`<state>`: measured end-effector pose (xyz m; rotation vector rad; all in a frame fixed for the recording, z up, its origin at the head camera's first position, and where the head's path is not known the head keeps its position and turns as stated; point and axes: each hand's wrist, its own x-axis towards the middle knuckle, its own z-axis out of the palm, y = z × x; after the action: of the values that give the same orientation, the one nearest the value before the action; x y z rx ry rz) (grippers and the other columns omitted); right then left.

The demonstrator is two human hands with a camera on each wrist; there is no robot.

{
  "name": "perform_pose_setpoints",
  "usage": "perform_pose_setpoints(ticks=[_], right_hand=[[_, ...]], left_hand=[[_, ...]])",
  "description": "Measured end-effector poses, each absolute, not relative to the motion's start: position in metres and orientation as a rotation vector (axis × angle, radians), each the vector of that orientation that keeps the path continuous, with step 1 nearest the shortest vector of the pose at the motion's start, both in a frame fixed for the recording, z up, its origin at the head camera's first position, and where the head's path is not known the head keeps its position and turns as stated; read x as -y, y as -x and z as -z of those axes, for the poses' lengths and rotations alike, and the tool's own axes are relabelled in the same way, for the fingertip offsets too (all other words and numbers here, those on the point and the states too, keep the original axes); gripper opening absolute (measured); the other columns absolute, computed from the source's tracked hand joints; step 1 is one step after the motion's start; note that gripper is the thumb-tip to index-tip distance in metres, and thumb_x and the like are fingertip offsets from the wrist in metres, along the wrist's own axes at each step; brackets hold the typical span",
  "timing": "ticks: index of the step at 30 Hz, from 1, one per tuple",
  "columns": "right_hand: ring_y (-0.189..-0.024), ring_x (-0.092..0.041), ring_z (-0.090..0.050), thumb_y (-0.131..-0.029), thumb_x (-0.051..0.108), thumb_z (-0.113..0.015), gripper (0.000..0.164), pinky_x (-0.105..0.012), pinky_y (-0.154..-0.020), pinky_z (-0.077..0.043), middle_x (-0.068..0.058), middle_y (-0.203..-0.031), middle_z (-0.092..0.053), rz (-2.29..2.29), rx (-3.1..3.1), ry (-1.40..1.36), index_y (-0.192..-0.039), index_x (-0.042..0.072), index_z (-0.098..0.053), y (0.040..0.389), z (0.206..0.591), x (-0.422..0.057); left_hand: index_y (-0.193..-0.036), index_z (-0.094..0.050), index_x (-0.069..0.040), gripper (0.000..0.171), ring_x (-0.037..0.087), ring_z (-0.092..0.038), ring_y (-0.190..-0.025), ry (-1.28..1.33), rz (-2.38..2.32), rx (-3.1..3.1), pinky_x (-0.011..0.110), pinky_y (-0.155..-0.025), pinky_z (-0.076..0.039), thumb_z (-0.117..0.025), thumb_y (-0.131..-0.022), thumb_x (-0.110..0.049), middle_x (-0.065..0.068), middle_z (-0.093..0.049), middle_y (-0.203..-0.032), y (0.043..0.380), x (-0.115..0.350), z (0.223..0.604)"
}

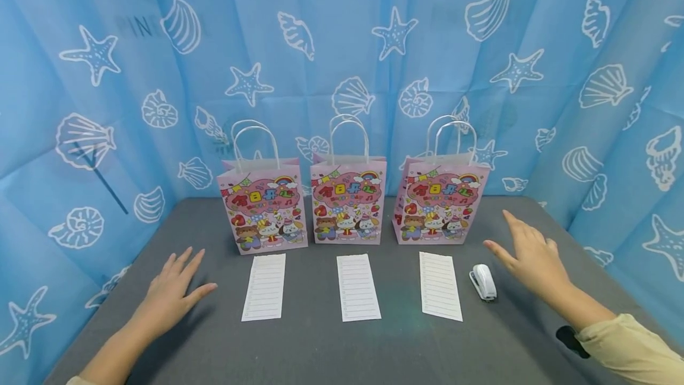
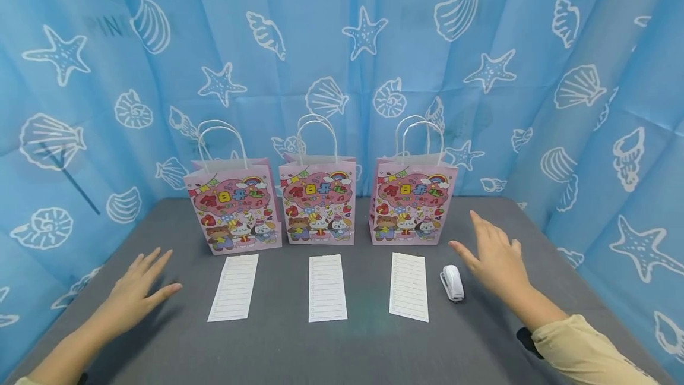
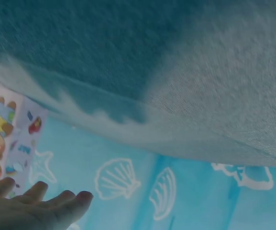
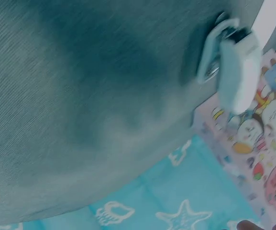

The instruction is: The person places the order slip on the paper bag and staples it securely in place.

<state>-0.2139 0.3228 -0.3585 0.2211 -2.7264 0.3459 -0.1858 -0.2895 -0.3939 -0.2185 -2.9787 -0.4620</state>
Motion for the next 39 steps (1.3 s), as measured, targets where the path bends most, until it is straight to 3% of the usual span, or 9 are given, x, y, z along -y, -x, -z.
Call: perform_pose_setpoints(ticks=[13, 24, 34, 39], right_hand=[[-0.12, -0.056, -0.04, -0.099, 0.043, -0.053, 0.075, -0.072, -0.088, -0.027, -0.037, -0.134, -0.044, -0.414, 2.713, -0.297, -0.145, -0.012, -0.029, 0.205, 0.351, -0.291], [-0.121, -0.055, -0.043, -0.096, 0.037, -0.062, 0.078, -0.072, -0.092, -0.028, -0.035, -0.139, -0.041, -0.417, 2.746, -0.404, -0.147, -0.008, -0.026, 0.2, 0.339, -0.264], [-0.121, -0.053, -0.046, -0.096, 0.037, -0.062, 0.08, -0.071, -0.094, -0.031, -0.031, -0.136, -0.048, -0.485, 2.731, -0.543, -0.149, -0.008, -0.023, 0.199, 0.339, -0.236], [-0.123, -0.053, -0.044, -0.095, 0.036, -0.063, 0.081, -0.069, -0.094, -0.035, -0.032, -0.141, -0.043, -0.541, 2.75, -0.61, -0.15, -0.007, -0.021, 0.2, 0.34, -0.223]], left_hand=[[-0.144, -0.038, 0.006, 0.081, 0.061, -0.023, -0.13, 0.27, 0.427, 2.971, 0.079, -0.091, -0.023, -0.065, -0.09, -0.049, 0.038, -0.031, -0.144, 0.177, 0.275, 0.392], [-0.143, -0.041, 0.004, 0.079, 0.059, -0.027, -0.129, 0.319, 0.376, 2.937, 0.078, -0.089, -0.027, -0.066, -0.089, -0.047, 0.034, -0.035, -0.143, 0.174, 0.268, 0.389], [-0.144, -0.038, 0.004, 0.08, 0.057, -0.028, -0.131, 0.364, 0.401, 2.925, 0.078, -0.088, -0.028, -0.066, -0.09, -0.047, 0.032, -0.037, -0.144, 0.172, 0.262, 0.39], [-0.144, -0.038, 0.006, 0.08, 0.057, -0.029, -0.131, 0.384, 0.405, 2.93, 0.077, -0.089, -0.029, -0.067, -0.089, -0.045, 0.032, -0.038, -0.144, 0.172, 0.258, 0.39]])
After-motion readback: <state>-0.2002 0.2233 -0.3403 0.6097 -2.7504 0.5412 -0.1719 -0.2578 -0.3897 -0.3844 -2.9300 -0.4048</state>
